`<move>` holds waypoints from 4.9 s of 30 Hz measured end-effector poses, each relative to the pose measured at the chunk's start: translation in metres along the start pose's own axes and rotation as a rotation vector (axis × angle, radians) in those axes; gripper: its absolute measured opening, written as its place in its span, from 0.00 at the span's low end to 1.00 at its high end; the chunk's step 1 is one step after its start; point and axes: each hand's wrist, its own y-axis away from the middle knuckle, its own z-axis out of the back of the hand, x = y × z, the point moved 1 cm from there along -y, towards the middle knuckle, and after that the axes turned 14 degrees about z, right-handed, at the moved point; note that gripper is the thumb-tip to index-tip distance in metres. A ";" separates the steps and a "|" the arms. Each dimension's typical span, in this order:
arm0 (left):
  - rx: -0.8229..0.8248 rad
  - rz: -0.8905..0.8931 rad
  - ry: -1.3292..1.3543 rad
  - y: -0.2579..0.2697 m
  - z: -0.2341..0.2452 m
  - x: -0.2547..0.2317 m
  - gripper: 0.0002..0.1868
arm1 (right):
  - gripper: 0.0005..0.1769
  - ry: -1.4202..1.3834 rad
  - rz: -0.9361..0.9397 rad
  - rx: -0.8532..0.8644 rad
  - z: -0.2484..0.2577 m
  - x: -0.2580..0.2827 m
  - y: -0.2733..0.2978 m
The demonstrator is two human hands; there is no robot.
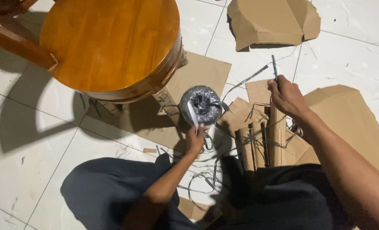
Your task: Weaving and wrapping plastic strips around a cardboard chair seat template
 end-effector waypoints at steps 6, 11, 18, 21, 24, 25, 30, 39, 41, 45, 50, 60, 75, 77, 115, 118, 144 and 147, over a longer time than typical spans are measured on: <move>-0.111 -0.229 -0.190 -0.087 0.016 -0.046 0.19 | 0.23 -0.044 0.060 0.056 0.003 -0.012 0.000; -0.071 -0.160 -0.430 -0.091 0.042 -0.085 0.18 | 0.26 -0.098 -0.002 0.133 0.005 -0.002 0.005; -0.099 -0.185 -0.499 -0.096 0.033 -0.074 0.28 | 0.26 -0.094 0.000 0.157 0.003 0.000 0.002; -0.181 -0.247 -0.487 -0.067 0.042 -0.092 0.26 | 0.27 -0.123 -0.006 0.165 -0.002 0.004 0.000; -0.244 -0.459 -0.500 -0.061 0.040 -0.098 0.30 | 0.28 -0.060 -0.027 0.195 0.008 0.019 -0.002; -0.234 -0.467 -0.503 -0.062 0.037 -0.099 0.30 | 0.28 -0.062 -0.037 0.188 0.001 0.007 -0.005; -0.025 -0.896 -0.805 -0.050 0.002 -0.114 0.37 | 0.25 -0.022 -0.068 0.129 -0.002 -0.005 -0.006; 0.122 -0.919 -1.049 -0.089 -0.109 -0.089 0.14 | 0.23 -0.129 -0.124 0.096 -0.003 -0.044 -0.001; 0.321 -0.776 -0.863 -0.054 -0.094 -0.125 0.13 | 0.23 -0.224 -0.125 0.094 0.011 -0.010 0.005; 0.750 -0.678 -0.374 -0.003 -0.057 -0.188 0.08 | 0.26 -0.495 -0.111 0.077 0.018 0.044 0.006; 0.846 -0.602 -0.148 0.009 0.044 -0.269 0.07 | 0.26 -0.675 0.006 0.226 -0.004 0.051 -0.003; 0.466 -0.587 -0.686 -0.029 0.156 -0.231 0.07 | 0.17 -0.837 -0.156 -0.329 0.046 -0.010 0.005; 0.429 -0.972 -0.423 0.035 0.097 -0.272 0.16 | 0.19 -0.849 0.082 -0.002 0.006 0.092 -0.009; 0.389 -0.930 -0.408 0.020 0.104 -0.269 0.16 | 0.18 -0.868 0.088 -0.055 0.018 0.085 -0.004; 0.221 -1.230 -0.379 0.075 0.105 -0.284 0.12 | 0.15 -0.445 0.371 -0.148 0.037 0.147 0.020; 0.331 -1.064 -0.221 0.076 0.104 -0.283 0.07 | 0.16 -0.480 0.231 -0.133 0.038 0.165 0.023; 0.591 -0.526 0.693 0.077 0.144 -0.313 0.15 | 0.24 -0.539 0.254 -0.001 0.023 0.183 0.020; 0.584 -0.549 0.677 0.074 0.149 -0.314 0.15 | 0.24 -0.547 0.227 0.004 0.024 0.187 0.020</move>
